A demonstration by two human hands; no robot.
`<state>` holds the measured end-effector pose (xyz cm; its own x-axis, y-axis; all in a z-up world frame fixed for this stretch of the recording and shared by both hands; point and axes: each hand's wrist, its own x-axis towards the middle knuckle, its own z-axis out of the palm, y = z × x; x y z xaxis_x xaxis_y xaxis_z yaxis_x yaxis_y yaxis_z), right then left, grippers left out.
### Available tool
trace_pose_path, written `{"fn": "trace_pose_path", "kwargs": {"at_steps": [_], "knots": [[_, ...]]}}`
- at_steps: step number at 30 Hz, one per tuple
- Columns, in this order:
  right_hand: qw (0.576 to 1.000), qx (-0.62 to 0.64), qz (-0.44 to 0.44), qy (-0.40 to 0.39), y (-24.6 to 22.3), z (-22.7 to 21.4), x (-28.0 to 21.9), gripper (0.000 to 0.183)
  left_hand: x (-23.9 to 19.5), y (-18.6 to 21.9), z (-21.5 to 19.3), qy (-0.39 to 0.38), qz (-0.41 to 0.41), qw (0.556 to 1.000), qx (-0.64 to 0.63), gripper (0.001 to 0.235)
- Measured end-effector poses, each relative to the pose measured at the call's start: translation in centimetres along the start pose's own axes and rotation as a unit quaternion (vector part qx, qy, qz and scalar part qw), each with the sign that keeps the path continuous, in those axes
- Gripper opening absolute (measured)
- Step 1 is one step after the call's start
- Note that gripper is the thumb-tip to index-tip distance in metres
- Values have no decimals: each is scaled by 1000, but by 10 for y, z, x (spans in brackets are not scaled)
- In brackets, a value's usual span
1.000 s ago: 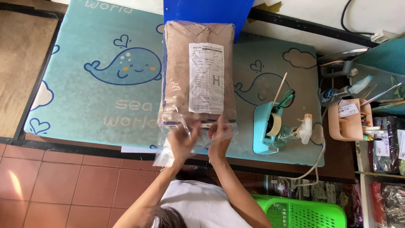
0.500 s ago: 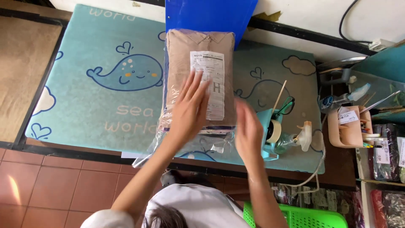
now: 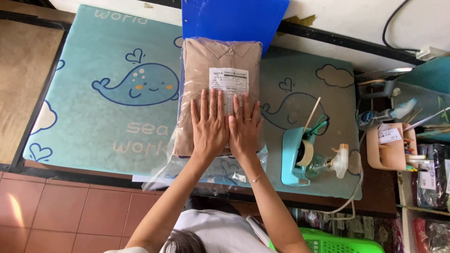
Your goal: The person places folded clothes into a clear plastic bag on a table. They use a tape dispenser to seal the bag, then use a wooden stick to roll and compress the contents. Finally, they cut a new plastic bag from a roll using scissors.
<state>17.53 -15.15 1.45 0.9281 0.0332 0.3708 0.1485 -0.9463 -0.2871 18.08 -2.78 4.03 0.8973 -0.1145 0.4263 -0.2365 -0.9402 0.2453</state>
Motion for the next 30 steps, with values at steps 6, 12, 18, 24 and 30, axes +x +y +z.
{"fn": "trace_pose_path", "kwargs": {"at_steps": [6, 12, 18, 24, 30], "knots": [[998, 53, 16, 36, -4, -45, -37, 62, -43, -31, -42, 41, 43, 997, -49, 75], [893, 375, 159, -190, 46, -64, -112, 136, -131, -93, -62, -189, -166, 933, -257, 166], [928, 321, 187, 26, 91, 39, -168, 96, -206, -137, 66, -62, -282, 939, -186, 26], [927, 291, 212, 102, 74, -27, -149, 23, -205, -169, 55, 40, -142, 984, -95, 19], [961, 164, 180, 134, 80, -98, -132, 18, -134, -147, -50, 126, -50, 990, -22, 15]]}}
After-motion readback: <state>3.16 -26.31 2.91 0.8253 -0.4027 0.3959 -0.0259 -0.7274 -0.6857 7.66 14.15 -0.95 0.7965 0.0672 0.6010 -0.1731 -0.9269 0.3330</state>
